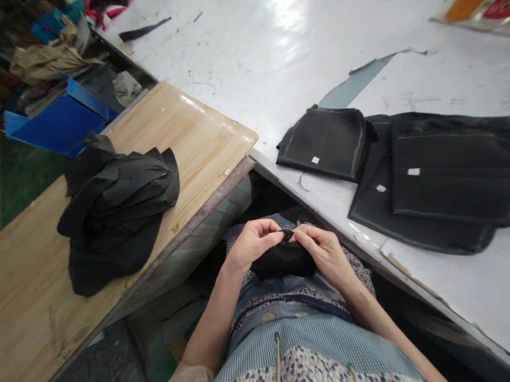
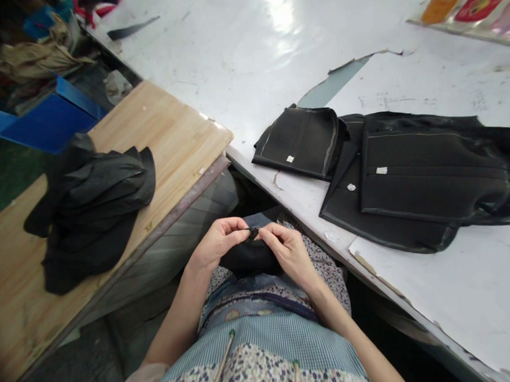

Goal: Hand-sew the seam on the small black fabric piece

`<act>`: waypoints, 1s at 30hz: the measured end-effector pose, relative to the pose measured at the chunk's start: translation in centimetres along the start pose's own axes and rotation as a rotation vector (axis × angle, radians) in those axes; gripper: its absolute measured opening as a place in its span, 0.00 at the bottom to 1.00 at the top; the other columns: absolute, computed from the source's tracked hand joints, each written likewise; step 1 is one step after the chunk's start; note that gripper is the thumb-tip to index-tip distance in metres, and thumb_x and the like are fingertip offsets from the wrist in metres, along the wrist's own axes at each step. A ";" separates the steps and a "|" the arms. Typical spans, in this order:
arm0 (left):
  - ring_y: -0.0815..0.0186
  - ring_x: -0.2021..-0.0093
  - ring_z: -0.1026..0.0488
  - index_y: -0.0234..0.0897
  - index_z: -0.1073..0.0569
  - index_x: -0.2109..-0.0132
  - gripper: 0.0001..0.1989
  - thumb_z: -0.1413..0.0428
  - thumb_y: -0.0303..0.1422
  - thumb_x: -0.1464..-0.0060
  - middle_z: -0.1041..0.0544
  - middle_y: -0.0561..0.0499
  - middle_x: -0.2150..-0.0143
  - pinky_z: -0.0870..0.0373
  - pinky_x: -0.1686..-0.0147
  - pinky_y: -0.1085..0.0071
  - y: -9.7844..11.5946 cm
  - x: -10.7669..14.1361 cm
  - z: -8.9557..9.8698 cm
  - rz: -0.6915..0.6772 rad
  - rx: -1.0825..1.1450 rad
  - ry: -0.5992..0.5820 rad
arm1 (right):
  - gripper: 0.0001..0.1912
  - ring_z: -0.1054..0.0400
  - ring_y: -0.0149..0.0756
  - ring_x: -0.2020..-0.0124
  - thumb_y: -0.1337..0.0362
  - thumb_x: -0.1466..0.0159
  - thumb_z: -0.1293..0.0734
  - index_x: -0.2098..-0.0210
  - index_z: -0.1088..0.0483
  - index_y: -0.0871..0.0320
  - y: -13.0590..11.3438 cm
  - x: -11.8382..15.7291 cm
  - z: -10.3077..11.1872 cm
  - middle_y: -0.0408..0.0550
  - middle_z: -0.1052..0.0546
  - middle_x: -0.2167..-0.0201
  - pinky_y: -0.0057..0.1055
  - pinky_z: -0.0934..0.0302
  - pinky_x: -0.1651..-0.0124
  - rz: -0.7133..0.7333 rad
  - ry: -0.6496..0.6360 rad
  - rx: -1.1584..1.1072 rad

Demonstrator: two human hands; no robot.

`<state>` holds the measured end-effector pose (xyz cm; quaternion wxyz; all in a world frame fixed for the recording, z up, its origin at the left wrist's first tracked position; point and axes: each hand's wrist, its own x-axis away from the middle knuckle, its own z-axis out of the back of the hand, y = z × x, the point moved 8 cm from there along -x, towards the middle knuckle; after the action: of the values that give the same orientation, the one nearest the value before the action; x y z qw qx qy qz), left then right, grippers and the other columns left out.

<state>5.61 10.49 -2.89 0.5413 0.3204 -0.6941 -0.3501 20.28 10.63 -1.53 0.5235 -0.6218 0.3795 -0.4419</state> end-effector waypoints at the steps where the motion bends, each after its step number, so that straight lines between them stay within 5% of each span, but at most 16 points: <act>1: 0.75 0.79 0.36 0.32 0.27 0.72 0.13 0.34 0.37 0.54 0.28 0.54 0.77 0.41 0.78 0.79 -0.2 0.0 0.0 0.017 0.032 -0.012 | 0.17 0.35 0.34 0.68 0.55 0.31 0.35 0.71 0.27 0.58 0.2 -0.1 -0.1 0.45 0.27 0.71 0.30 0.43 0.64 -0.037 -0.018 -0.023; 5: 0.75 0.79 0.36 0.32 0.26 0.71 0.15 0.32 0.38 0.58 0.28 0.54 0.76 0.42 0.77 0.79 -0.9 0.2 0.0 0.067 0.142 -0.037 | 0.19 0.38 0.33 0.70 0.54 0.31 0.34 0.74 0.29 0.59 0.1 -0.3 -0.4 0.43 0.29 0.73 0.30 0.45 0.66 -0.045 -0.064 -0.087; 12: 0.75 0.77 0.36 0.31 0.25 0.72 0.15 0.32 0.39 0.56 0.28 0.53 0.75 0.41 0.75 0.79 -0.5 0.0 0.4 -0.009 0.119 -0.042 | 0.09 0.31 0.38 0.58 0.61 0.39 0.25 0.69 0.26 0.56 -1.3 0.0 -0.9 0.46 0.26 0.61 0.34 0.39 0.53 0.182 -0.193 -0.127; 20: 0.75 0.78 0.38 0.31 0.26 0.71 0.17 0.32 0.41 0.55 0.30 0.55 0.76 0.43 0.76 0.78 -0.3 0.1 0.4 -0.022 0.046 -0.020 | 0.06 0.30 0.38 0.56 0.68 0.39 0.25 0.67 0.27 0.54 -1.7 0.7 0.0 0.45 0.26 0.60 0.35 0.37 0.51 0.319 -0.011 0.024; 30: 0.76 0.78 0.39 0.31 0.26 0.70 0.13 0.36 0.37 0.51 0.30 0.55 0.76 0.44 0.77 0.79 0.2 0.4 0.2 -0.052 -0.130 -0.043 | 0.06 0.29 0.36 0.58 0.71 0.37 0.27 0.66 0.26 0.55 -2.5 0.8 -0.7 0.46 0.26 0.60 0.32 0.35 0.54 0.403 -0.071 0.197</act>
<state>5.34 10.28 -2.56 0.5367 0.2951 -0.6728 -0.4150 19.89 10.05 1.09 0.6722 -0.4945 0.4326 -0.3413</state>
